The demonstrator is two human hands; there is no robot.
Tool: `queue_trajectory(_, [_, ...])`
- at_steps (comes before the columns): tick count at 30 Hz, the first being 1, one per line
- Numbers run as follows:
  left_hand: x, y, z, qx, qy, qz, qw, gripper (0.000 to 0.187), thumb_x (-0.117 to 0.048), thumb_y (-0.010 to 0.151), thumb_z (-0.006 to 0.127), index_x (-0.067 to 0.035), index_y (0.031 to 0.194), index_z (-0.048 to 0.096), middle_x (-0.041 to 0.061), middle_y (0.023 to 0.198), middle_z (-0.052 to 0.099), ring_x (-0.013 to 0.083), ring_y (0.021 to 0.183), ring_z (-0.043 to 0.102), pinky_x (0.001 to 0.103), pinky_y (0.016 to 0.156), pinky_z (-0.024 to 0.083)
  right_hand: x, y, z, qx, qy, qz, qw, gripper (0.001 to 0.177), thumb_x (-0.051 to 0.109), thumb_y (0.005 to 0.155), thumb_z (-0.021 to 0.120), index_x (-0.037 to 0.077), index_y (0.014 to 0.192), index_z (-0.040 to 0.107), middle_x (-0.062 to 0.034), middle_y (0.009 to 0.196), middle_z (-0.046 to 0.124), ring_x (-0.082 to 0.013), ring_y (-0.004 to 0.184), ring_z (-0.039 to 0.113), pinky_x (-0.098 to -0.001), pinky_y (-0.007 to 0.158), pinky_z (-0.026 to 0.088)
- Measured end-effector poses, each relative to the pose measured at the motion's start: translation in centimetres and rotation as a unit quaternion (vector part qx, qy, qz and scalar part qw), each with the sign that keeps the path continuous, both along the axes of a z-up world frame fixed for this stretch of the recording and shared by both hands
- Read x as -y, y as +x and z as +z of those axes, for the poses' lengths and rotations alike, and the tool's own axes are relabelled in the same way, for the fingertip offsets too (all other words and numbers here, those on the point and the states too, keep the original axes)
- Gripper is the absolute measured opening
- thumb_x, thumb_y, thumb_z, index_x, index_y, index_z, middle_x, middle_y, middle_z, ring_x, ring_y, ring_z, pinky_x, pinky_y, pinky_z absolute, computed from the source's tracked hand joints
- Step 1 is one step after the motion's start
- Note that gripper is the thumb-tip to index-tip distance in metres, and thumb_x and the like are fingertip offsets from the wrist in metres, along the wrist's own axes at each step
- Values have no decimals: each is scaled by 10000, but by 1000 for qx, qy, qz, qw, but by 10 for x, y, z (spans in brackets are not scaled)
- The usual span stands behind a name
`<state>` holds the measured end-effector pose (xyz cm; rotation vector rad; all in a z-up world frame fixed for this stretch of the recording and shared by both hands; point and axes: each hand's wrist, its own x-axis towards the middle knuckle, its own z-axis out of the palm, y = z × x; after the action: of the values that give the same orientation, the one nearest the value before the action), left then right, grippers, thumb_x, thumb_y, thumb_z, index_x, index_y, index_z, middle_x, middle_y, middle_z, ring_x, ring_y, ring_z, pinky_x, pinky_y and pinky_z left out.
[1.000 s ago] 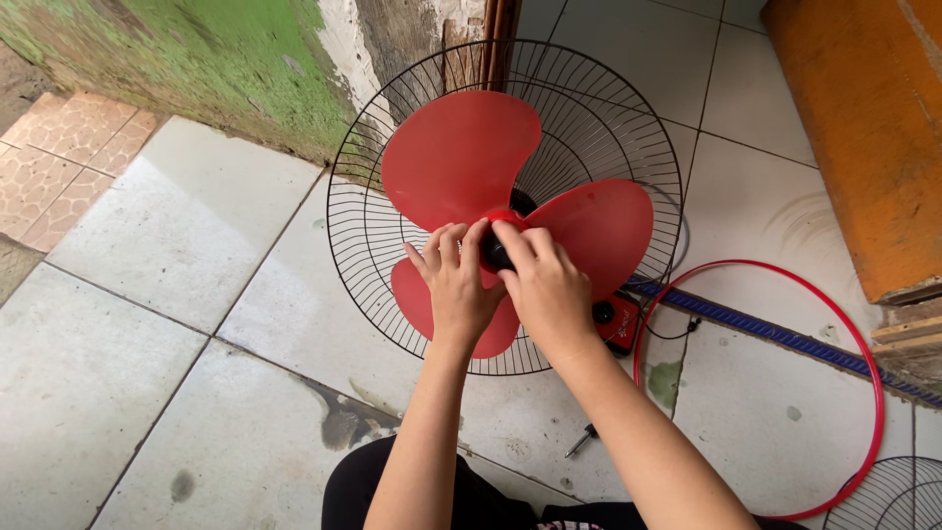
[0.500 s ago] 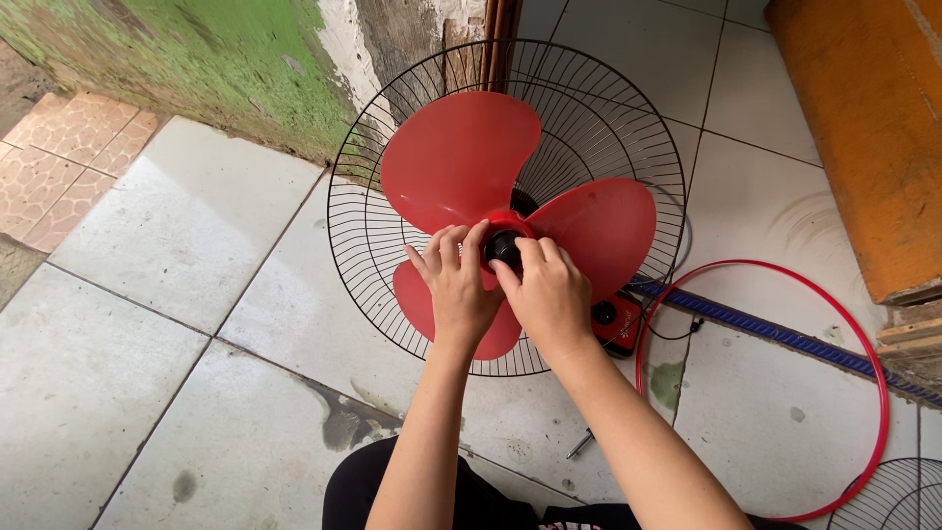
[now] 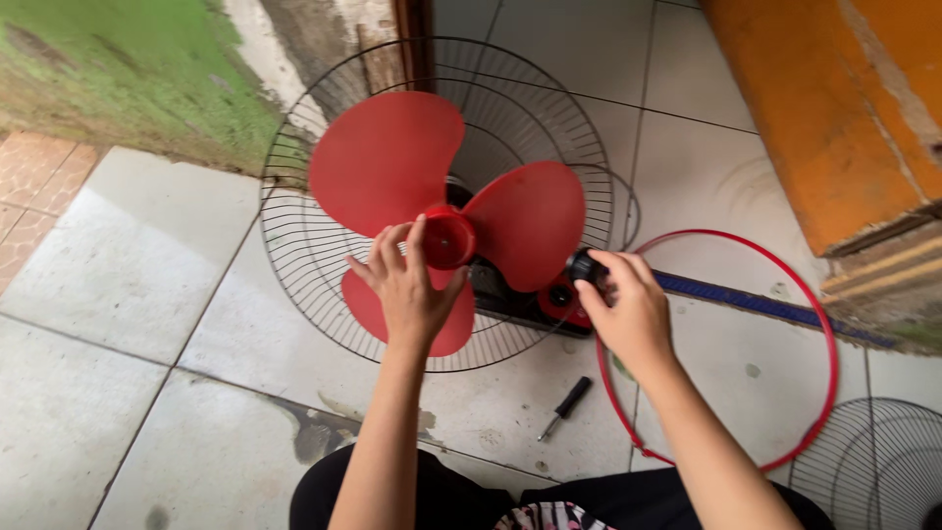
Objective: The person disassembles a red electric fan by removing the front grille, fan blade, and rear grille, then reassembles the components in reverse order. The person uses a screwdriver to loosen and tighten screws on the fan cage.
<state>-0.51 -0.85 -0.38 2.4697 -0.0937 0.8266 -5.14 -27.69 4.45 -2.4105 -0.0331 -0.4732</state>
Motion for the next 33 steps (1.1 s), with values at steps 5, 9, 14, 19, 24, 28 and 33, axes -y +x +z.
queue_trajectory(5, [8, -1, 0, -19, 31, 8, 999, 1030, -422, 658, 929, -219, 1536, 431, 69, 1456, 442, 358, 1415, 385, 789, 1136, 26, 128, -29, -53, -64, 6, -57, 996, 394, 166, 847, 768, 74, 1220, 684, -124, 1176, 686, -241, 899, 721, -360, 727, 578])
queue_trajectory(9, [23, -5, 0, 23, 55, 1, 998, 1010, -515, 760, 877, -127, 1560, 396, 148, 1498, 392, 406, 1448, 327, 788, 1108, -35, 219, -60, -109, -139, 1, -112, 984, 404, 169, 828, 778, 82, 1211, 685, -129, 1157, 697, -240, 848, 741, -367, 741, 583])
queue_trajectory(14, [79, -17, -8, 158, 81, 32, 984, 718, -385, 969, 790, -113, 1529, 433, 151, 1500, 369, 407, 1476, 263, 727, 1195, 4, 295, -89, -187, -215, 28, -173, 961, 432, 189, 790, 811, 92, 1190, 679, -118, 1137, 736, -232, 823, 750, -373, 765, 584])
queue_trajectory(19, [181, -52, -23, 177, 72, -124, 974, 499, -157, 919, 752, -159, 1378, 555, 90, 1380, 465, 310, 1359, 381, 553, 1176, 303, 337, -105, -247, -223, 50, -194, 954, 469, 209, 748, 845, 94, 1176, 692, -129, 1094, 754, -253, 844, 742, -374, 785, 583])
queue_trajectory(24, [312, -93, -60, 17, 139, -330, 934, 521, -173, 812, 721, -164, 1318, 599, 70, 1294, 544, 260, 1261, 445, 542, 1074, 335, 343, -117, -273, -244, 39, -211, 946, 464, 258, 745, 858, 121, 1159, 703, -119, 1082, 753, -275, 968, 722, -401, 844, 576])
queue_trajectory(28, [388, -116, -104, -156, 224, -402, 874, 673, -209, 776, 739, -162, 1407, 507, 59, 1343, 510, 280, 1283, 439, 560, 1056, 335, 337, -116, -269, -248, 15, -240, 938, 441, 262, 748, 865, 192, 1158, 717, -125, 1180, 644, -325, 1076, 647, -431, 903, 536])
queue_trajectory(33, [437, -122, -162, -325, 210, -398, 832, 750, -234, 799, 765, -156, 1470, 438, 48, 1397, 487, 268, 1302, 437, 530, 1055, 368, 332, -110, -266, -223, 11, -256, 941, 424, 256, 743, 875, 170, 1127, 715, -113, 1178, 629, -325, 1086, 632, -434, 892, 532])
